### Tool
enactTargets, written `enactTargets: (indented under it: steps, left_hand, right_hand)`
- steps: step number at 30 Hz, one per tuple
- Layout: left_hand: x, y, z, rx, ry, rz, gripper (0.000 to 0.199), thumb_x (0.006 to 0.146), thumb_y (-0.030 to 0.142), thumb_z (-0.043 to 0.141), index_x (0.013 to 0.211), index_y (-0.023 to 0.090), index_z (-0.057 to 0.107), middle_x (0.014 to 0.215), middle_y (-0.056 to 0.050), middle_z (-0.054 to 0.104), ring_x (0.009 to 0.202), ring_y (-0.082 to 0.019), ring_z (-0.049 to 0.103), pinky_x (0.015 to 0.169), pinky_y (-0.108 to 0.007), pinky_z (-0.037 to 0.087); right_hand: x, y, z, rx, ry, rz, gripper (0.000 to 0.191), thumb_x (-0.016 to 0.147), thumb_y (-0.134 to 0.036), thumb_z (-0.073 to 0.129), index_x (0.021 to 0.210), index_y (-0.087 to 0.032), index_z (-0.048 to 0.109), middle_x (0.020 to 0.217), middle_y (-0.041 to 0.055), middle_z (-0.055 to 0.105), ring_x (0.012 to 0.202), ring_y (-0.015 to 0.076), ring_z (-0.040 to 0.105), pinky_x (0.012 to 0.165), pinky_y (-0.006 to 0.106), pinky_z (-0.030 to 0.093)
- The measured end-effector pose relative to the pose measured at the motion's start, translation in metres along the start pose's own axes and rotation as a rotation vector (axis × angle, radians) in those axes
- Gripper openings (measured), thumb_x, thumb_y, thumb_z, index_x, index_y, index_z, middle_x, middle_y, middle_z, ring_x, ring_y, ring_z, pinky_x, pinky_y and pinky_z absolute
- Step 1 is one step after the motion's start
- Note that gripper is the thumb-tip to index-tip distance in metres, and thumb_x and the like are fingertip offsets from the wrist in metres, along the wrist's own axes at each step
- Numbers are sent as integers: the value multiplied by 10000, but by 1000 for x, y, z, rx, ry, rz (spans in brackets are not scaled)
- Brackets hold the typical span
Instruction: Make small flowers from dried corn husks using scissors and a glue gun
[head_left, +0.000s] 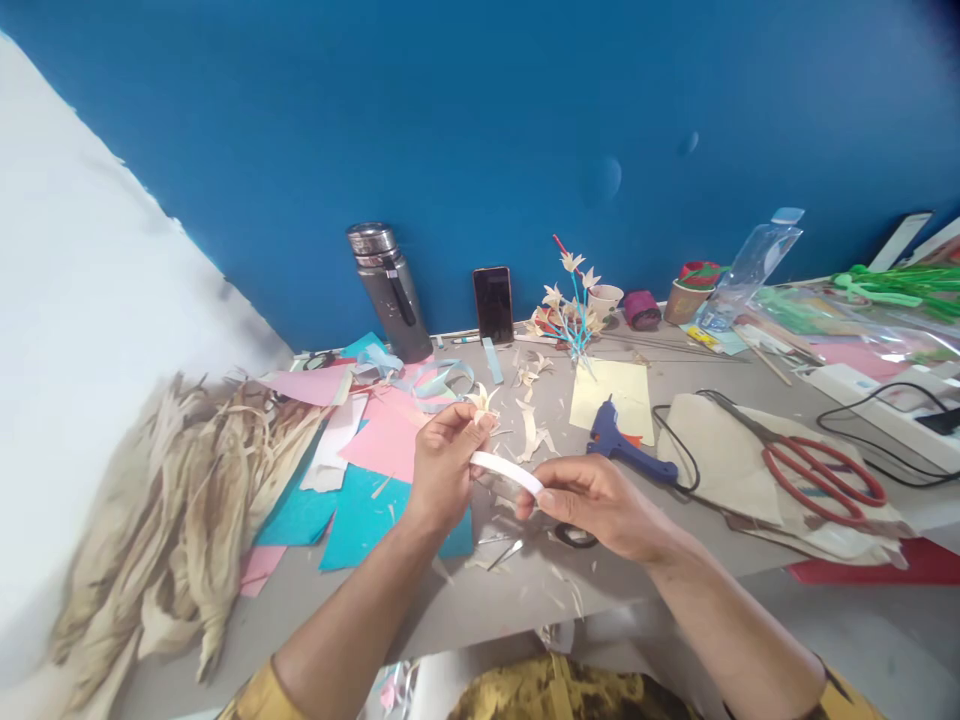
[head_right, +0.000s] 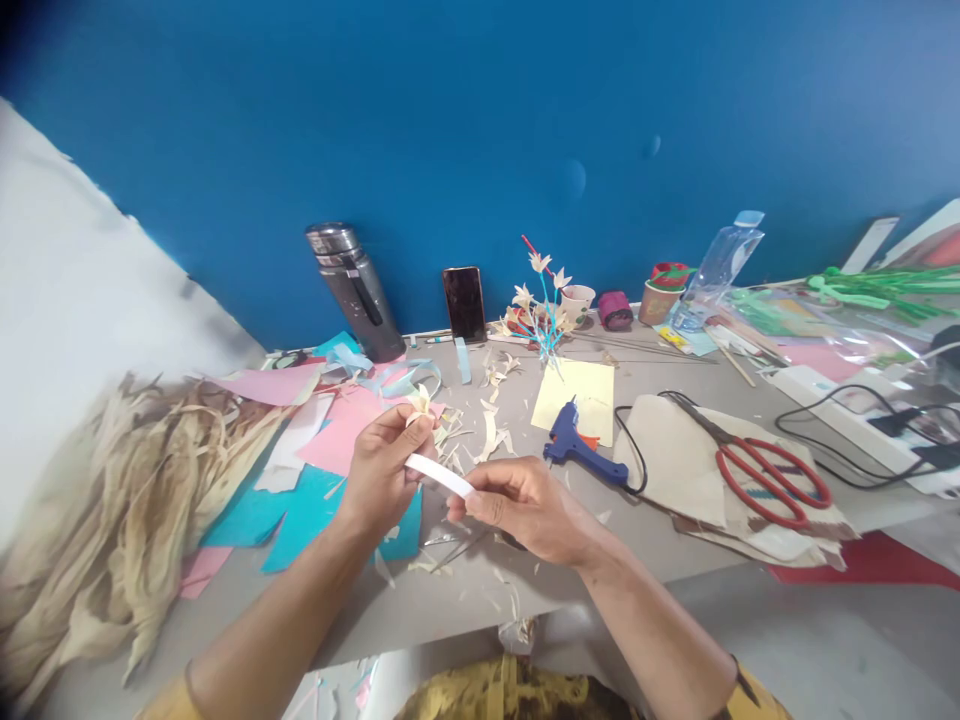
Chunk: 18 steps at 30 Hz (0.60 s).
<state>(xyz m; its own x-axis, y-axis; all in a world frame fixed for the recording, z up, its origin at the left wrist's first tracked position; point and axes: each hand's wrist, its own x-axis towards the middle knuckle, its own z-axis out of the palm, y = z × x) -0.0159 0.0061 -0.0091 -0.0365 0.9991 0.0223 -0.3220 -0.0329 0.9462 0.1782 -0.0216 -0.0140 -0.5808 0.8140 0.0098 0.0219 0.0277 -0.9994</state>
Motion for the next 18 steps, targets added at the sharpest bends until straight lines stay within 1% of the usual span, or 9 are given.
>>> enactTargets:
  steps: [2, 5, 7, 9, 12, 15, 18]
  left_hand:
    - [-2, -1, 0, 46, 5, 42, 312, 755, 361, 787, 745, 199, 521, 469, 97, 402, 386, -52, 315, 405, -192, 242]
    - [-5, -3, 0, 163, 27, 97, 224, 794, 328, 734, 787, 204, 548, 485, 90, 416, 400, -62, 336, 409, -194, 251]
    - [-8, -2, 1, 243, 49, 130, 171, 802, 296, 706, 793, 200, 564, 505, 78, 437, 427, -69, 367, 427, -192, 276]
    - [-10, -1, 2, 283, 52, 138, 140, 797, 272, 690, 773, 193, 578, 523, 67, 450, 456, -73, 387, 447, -190, 304]
    - [-11, 2, 4, 265, 19, 98, 113, 775, 248, 681, 731, 180, 603, 568, 52, 467, 469, -67, 375, 446, -189, 311]
    - [-9, 4, 4, 236, 10, 88, 103, 735, 238, 701, 704, 171, 629, 701, 23, 541, 483, -54, 385, 431, -189, 317]
    - [-9, 4, 4, 220, 7, 87, 139, 720, 258, 725, 675, 164, 633, 820, 3, 585, 493, -45, 392, 417, -190, 322]
  right_hand:
    - [1, -3, 0, -18, 9, 53, 343, 878, -455, 655, 933, -130, 751, 743, 31, 630, 584, 91, 431, 515, 224, 294]
    - [4, -9, 4, -48, 25, 114, 296, 856, -422, 662, 906, -142, 740, 624, -20, 528, 522, 80, 389, 482, 218, 259]
    - [8, -12, 9, -76, 67, 90, 286, 859, -418, 652, 832, -142, 725, 593, -27, 509, 497, 75, 367, 465, 219, 244]
    - [12, -15, 15, -94, 112, 31, 283, 856, -394, 657, 729, -143, 689, 588, -21, 529, 496, 72, 367, 468, 220, 260]
    - [15, -18, 20, -81, 128, -17, 279, 836, -357, 672, 651, -151, 635, 576, -24, 531, 506, 75, 377, 480, 220, 286]
    - [15, -19, 21, -75, 118, 3, 248, 827, -342, 671, 668, -156, 632, 577, -33, 510, 515, 77, 372, 480, 220, 276]
    - [14, -20, 20, -97, 109, 40, 203, 823, -298, 653, 680, -155, 635, 580, -40, 482, 527, 77, 360, 480, 220, 257]
